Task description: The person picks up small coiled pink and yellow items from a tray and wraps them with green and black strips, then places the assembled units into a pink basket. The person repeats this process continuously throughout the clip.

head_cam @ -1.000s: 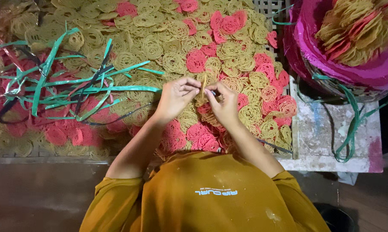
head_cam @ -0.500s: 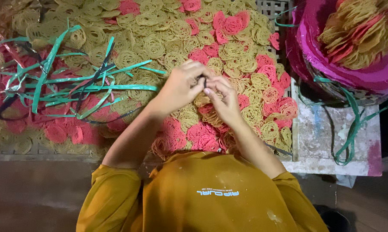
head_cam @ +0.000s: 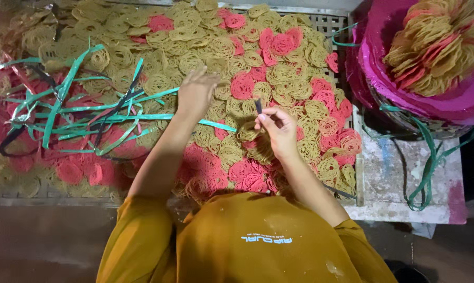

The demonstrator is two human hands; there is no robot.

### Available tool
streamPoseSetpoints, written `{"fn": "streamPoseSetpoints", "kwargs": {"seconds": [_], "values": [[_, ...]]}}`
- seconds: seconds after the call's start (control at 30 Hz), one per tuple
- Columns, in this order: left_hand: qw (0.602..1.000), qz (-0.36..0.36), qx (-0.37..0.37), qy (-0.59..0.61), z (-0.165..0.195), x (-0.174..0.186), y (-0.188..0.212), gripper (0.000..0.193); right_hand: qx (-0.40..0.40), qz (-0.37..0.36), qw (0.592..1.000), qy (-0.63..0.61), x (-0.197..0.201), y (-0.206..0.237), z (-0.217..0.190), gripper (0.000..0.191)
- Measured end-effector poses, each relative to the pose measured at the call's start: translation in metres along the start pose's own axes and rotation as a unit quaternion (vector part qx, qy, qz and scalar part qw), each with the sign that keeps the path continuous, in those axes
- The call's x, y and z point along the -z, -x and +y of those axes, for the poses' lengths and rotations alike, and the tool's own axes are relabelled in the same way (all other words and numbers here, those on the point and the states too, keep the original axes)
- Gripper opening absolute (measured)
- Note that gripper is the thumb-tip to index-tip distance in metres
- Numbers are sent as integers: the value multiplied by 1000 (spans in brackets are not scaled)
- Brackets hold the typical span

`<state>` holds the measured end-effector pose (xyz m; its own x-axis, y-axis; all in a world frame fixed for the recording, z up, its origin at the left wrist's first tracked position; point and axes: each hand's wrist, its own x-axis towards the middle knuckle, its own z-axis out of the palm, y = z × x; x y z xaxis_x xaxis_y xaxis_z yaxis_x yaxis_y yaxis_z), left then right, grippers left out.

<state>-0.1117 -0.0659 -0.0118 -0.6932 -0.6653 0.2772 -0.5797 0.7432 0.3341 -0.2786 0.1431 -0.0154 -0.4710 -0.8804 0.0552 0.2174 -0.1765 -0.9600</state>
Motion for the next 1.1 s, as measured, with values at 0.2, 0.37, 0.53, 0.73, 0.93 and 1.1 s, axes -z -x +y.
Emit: {"fn": "streamPoseSetpoints", "kwargs": {"seconds": [0.2, 0.37, 0.53, 0.73, 0.93, 1.1], "values": [[846, -82, 249, 464, 26, 6, 28, 33, 21, 5, 986, 164, -16, 0, -19, 5], [792, -67, 237, 558, 43, -4, 51, 34, 157, 29, 897, 413, -30, 1, -28, 3], [858, -18, 155, 489, 56, 10, 60, 24, 205, 24, 856, 474, -34, 5, -34, 8], [920, -11, 129, 369, 79, 43, 64, 22, 207, 33, 830, 518, -37, 7, -37, 8], [916, -7, 100, 387, 85, 43, 70, 26, 217, 31, 843, 491, -39, 12, -38, 8], [829, -79, 189, 521, 71, 17, 72, 34, 170, 19, 870, 463, -41, 13, -36, 8]]}}
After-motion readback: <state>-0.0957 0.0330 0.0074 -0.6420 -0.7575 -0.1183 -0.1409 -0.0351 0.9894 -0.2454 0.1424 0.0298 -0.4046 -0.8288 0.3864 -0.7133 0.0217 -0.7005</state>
